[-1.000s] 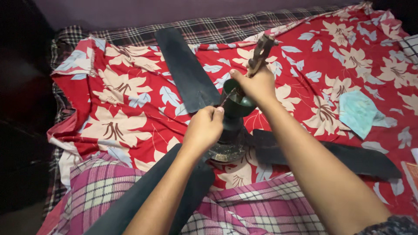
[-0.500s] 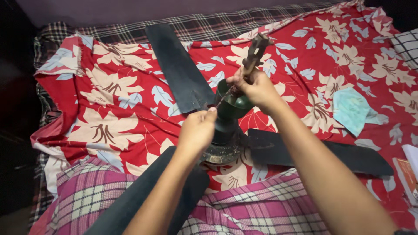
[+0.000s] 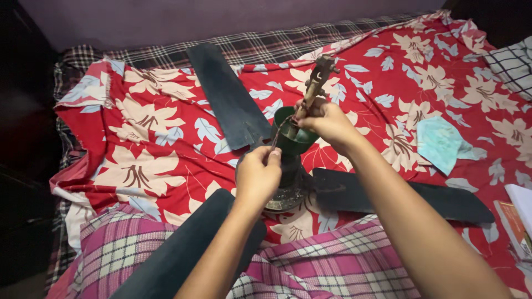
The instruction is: The person attaches a fan blade to the motor housing using a metal bracket and screws, then secures the central cap and adjusts the pull-cord switch. The fan remains on the bed during the process.
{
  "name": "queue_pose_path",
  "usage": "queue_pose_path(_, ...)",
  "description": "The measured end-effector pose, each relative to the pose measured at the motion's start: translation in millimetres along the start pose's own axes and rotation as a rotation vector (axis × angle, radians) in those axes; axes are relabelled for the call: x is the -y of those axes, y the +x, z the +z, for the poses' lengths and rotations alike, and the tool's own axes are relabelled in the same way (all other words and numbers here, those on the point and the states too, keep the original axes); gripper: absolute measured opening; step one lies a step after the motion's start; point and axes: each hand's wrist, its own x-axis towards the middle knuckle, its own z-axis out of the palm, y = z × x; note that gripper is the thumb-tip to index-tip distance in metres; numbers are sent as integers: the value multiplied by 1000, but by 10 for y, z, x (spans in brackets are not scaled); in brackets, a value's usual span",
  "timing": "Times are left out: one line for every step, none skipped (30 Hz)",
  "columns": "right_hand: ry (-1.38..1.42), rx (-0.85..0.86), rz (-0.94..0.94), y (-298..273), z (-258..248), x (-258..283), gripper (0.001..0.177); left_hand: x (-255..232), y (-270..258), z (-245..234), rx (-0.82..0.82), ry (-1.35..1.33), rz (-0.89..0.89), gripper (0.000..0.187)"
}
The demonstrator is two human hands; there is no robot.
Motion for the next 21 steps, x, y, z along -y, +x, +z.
queue_pose_path(21,39,-7,-7,-33,-17,41,-2,5,-15,32,-22,-25,29)
queue_pose_path(15,51,-19,-24,-47,-29,40,1,-4,-23,65,-43,-54,30)
queue_pose_path(8,63,-31,-48,-47,-29,40,-1,-13,-17,79,-51,-55,32)
queue_pose_path(2,77,-43,-60,-27,-12,40,-3,-19,-5,92,-58,-56,35)
queue_pose_path(-178,7,-40,-96,-1,9,35,-5,-27,13,105,-66,-58,39)
queue_pose_path(-360,-64,-40,-131,15,48,31,-19,-18,39,91,-44,-21,42)
queue_pose_path(-542,-135,-39,-144,41,93,27,-32,-1,67,78,-22,16,44)
queue_pose_path(-577,-176,-59,-151,68,129,30,-33,2,100,65,-1,51,47)
queue_pose_path(-613,-217,-78,-156,91,156,34,-29,17,128,70,-2,48,48)
queue_pose_path(-648,-259,-96,-169,104,167,38,-20,40,157,76,-4,45,50)
queue_pose_path(-636,-251,-80,-185,108,168,39,-8,56,182,83,-6,41,51)
queue_pose_path(-623,-247,-67,-179,101,171,39,-6,88,201,38,33,96,50)
queue_pose_path(-610,-243,-54,-167,92,165,40,-9,125,218,-6,72,150,49)
queue_pose_path(-578,-212,-72,-165,79,145,39,-2,143,226,-52,112,203,48)
queue_pose_path(-546,-182,-89,-168,46,122,39,6,166,228,-51,126,199,47)
queue_pose_path(-515,-153,-105,-174,6,88,39,10,190,236,-47,138,194,46)
queue_pose_path(-563,-181,-133,-173,-19,46,38,11,214,245,-43,151,189,45)
queue_pose_path(-611,-212,-162,-171,-45,4,38,7,237,259,-37,152,201,44)
queue_pose_path(-659,-241,-190,-165,-71,-35,37,1,254,276,-31,153,213,43)
queue_pose_path(-586,-232,-277,-138,-86,-65,46,-3,265,287,-28,156,224,42)
queue_pose_path(-512,-222,-362,-102,-89,-88,54,-13,263,313,-21,157,232,42)
